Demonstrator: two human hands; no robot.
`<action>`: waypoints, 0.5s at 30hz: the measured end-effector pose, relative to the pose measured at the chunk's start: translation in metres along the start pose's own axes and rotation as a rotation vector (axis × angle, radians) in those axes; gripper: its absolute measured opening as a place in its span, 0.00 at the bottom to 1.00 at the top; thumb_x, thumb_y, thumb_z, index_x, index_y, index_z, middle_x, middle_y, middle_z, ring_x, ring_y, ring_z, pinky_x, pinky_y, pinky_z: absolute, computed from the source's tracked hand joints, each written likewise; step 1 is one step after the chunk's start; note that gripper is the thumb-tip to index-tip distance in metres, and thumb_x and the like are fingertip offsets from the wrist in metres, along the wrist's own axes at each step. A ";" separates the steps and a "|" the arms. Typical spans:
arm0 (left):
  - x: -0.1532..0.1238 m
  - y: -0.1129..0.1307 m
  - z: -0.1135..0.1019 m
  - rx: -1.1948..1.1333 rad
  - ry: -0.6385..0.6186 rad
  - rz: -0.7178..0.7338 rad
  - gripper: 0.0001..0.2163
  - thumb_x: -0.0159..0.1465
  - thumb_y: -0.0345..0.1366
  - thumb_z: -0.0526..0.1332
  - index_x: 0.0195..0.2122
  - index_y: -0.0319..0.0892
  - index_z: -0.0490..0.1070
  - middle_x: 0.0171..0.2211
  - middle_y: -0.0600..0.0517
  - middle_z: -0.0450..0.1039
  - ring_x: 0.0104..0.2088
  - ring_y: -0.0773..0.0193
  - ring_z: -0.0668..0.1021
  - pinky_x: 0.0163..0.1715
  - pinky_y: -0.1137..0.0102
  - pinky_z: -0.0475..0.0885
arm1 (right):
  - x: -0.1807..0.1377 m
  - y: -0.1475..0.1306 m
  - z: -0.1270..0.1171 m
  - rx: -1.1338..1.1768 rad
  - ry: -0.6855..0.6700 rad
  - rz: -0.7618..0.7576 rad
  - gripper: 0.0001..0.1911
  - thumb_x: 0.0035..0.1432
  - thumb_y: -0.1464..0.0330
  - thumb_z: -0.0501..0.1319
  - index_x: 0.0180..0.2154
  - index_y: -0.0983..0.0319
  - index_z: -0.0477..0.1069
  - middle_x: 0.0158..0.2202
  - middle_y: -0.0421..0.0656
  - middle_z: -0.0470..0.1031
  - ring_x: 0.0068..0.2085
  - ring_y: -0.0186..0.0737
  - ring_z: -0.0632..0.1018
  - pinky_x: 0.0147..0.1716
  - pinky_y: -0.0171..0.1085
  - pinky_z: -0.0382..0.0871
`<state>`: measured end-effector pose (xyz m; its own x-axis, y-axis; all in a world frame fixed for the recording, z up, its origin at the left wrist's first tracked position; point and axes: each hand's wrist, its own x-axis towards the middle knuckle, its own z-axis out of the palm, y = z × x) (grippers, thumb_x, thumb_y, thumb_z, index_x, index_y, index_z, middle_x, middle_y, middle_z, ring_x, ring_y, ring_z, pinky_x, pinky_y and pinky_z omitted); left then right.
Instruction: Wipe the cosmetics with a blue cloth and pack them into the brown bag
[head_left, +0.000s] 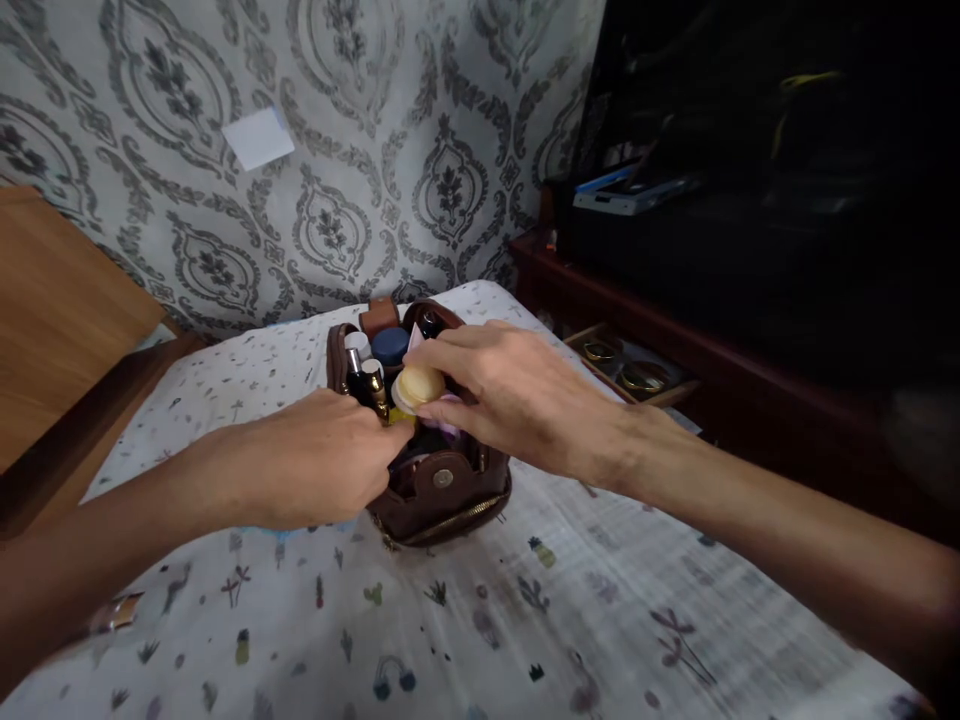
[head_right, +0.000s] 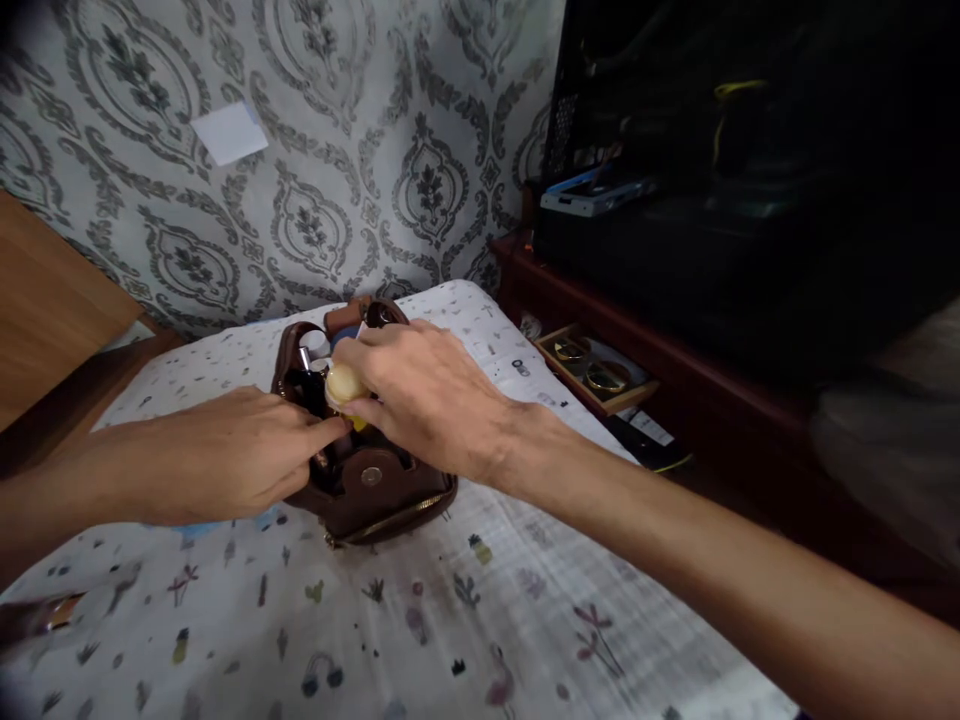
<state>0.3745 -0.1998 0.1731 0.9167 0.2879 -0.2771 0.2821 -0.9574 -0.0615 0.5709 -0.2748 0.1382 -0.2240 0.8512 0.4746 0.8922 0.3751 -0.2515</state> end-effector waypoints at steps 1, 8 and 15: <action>0.000 0.000 0.000 -0.004 0.001 -0.003 0.11 0.61 0.31 0.53 0.40 0.45 0.73 0.26 0.51 0.74 0.21 0.60 0.72 0.26 0.66 0.64 | 0.003 -0.002 0.000 -0.027 -0.031 -0.012 0.03 0.61 0.69 0.67 0.38 0.60 0.75 0.35 0.41 0.77 0.35 0.41 0.75 0.35 0.38 0.60; -0.003 0.002 0.000 -0.038 0.053 0.007 0.11 0.60 0.28 0.53 0.37 0.45 0.73 0.29 0.51 0.76 0.26 0.59 0.75 0.27 0.66 0.64 | 0.022 -0.017 0.003 -0.178 -0.264 0.063 0.04 0.57 0.73 0.68 0.36 0.63 0.77 0.36 0.48 0.80 0.35 0.47 0.79 0.31 0.39 0.62; -0.004 0.005 0.002 0.068 0.014 0.000 0.10 0.60 0.26 0.54 0.37 0.43 0.73 0.30 0.49 0.77 0.28 0.55 0.77 0.27 0.64 0.64 | 0.035 -0.017 0.022 -0.176 -0.293 0.090 0.02 0.56 0.74 0.68 0.34 0.63 0.78 0.32 0.49 0.81 0.39 0.51 0.82 0.35 0.40 0.70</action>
<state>0.3715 -0.2054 0.1718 0.9206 0.2880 -0.2637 0.2629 -0.9564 -0.1269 0.5388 -0.2432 0.1404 -0.2217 0.9567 0.1883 0.9616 0.2465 -0.1203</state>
